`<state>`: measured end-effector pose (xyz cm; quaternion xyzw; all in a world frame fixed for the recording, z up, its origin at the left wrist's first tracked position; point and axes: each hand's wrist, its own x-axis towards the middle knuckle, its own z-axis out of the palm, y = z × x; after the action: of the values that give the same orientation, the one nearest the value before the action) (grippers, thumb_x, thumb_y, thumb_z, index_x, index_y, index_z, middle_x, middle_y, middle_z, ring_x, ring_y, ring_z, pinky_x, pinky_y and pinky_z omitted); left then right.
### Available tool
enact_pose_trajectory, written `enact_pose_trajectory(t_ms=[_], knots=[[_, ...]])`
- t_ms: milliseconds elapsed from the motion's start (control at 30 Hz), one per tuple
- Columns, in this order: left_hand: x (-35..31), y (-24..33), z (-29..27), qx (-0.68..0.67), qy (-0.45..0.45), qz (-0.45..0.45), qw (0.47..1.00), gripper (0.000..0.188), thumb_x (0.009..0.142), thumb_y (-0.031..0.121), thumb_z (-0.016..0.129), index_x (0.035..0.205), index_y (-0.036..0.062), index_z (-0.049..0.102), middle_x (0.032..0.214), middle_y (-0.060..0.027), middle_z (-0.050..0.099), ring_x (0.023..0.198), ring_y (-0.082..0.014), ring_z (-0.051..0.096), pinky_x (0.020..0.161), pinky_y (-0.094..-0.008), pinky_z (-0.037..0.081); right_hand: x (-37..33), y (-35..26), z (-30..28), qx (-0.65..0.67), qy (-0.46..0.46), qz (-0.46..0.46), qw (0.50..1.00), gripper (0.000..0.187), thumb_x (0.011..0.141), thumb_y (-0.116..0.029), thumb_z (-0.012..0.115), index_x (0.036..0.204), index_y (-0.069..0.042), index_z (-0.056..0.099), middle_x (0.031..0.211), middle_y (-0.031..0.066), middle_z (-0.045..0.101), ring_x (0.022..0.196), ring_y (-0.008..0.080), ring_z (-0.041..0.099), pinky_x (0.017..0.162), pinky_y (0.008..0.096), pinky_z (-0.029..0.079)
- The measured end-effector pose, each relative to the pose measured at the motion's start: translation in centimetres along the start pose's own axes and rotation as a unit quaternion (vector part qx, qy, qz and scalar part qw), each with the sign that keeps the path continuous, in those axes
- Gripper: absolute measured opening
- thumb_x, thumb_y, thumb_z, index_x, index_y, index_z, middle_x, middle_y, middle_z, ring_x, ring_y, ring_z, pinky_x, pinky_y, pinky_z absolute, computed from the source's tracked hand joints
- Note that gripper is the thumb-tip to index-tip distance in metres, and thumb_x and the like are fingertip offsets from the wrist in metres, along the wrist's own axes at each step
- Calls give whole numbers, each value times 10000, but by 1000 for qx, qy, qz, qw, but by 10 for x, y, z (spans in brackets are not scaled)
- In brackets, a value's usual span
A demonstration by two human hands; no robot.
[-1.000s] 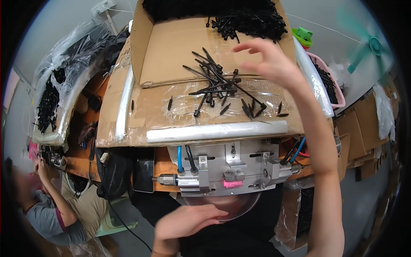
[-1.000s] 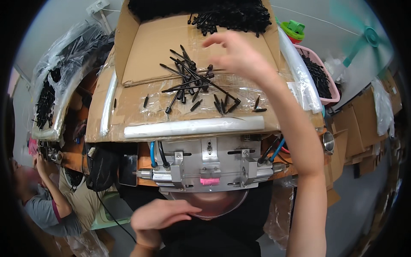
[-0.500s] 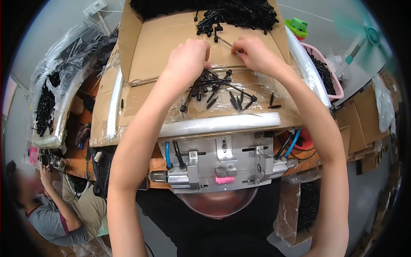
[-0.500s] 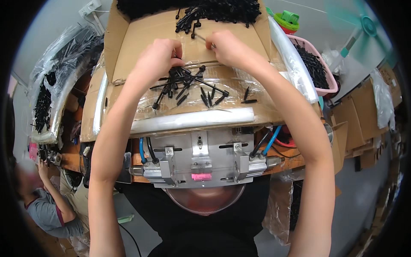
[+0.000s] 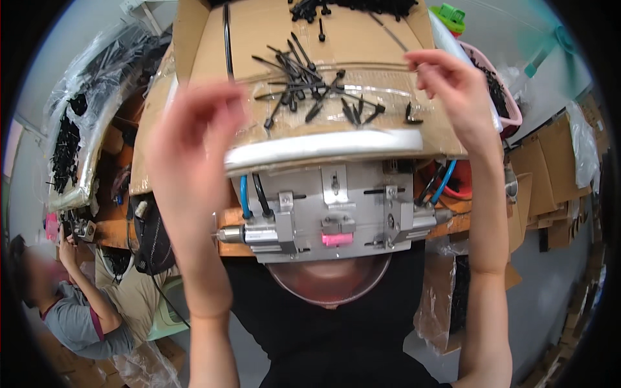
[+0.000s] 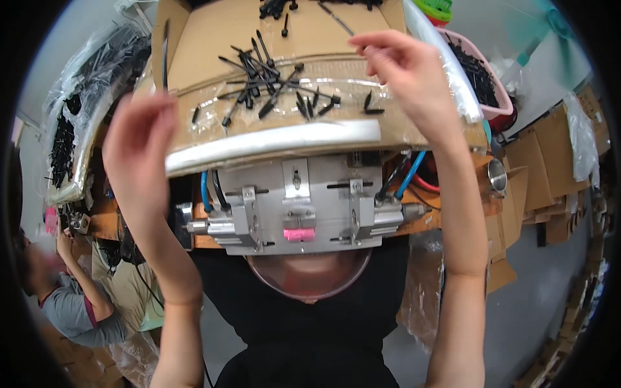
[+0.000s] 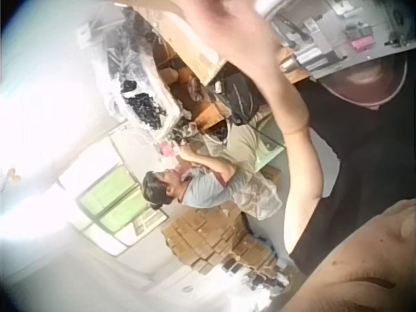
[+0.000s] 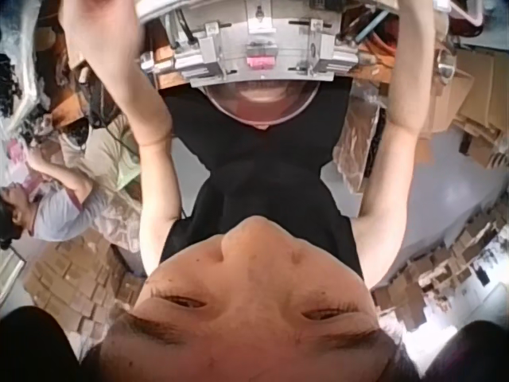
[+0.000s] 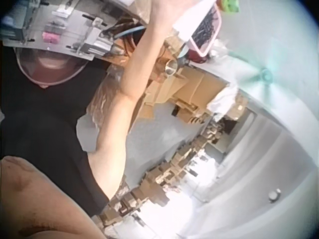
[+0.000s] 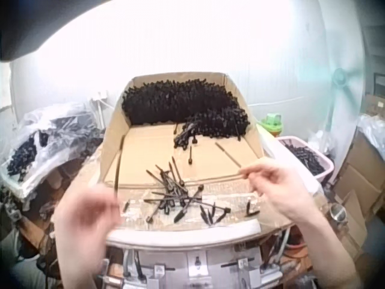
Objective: The person repeatedly picks up black cable ties from a cardboard box and places them into a mechanical fixture on a workbench. They manipulate the ties within the machine and then discard the processed items into a clear bowl below. The task is performed continuously throughout the clip.
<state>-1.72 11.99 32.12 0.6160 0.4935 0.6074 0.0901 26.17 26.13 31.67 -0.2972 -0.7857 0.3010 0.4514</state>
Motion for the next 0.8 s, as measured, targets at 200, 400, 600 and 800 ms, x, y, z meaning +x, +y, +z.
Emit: enact_pose_trajectory(t_ms=[200,400,600,800], knots=[[-174,25,39,175,-134,13,975,777,646,-76,789,1364,-57,495,875,-101,572,773,-234,538,722,-325,478,-59,-19,-11,368,43,70,926,382,1015,-289,538,1205,39,588,891,58,627,727,112,510,661,225,390],[-205,12,61,254,-245,-10,936,648,804,10,675,1396,-77,427,921,-100,515,817,-238,513,761,-349,461,-103,-40,-3,347,119,49,929,430,1023,-345,504,1239,25,540,913,134,654,699,134,524,629,235,411],[-203,14,64,305,-280,19,910,620,832,51,642,1392,-89,417,905,-90,490,805,-212,509,767,-322,468,-131,-56,-7,228,166,8,959,378,1001,-292,558,1201,29,540,989,176,661,806,177,611,653,234,455],[-201,13,65,307,-279,12,910,631,820,35,638,1396,-89,413,914,-93,493,821,-218,513,800,-332,476,-166,-72,41,85,168,31,982,386,886,-70,690,1220,47,533,1021,172,665,787,185,638,672,277,519]])
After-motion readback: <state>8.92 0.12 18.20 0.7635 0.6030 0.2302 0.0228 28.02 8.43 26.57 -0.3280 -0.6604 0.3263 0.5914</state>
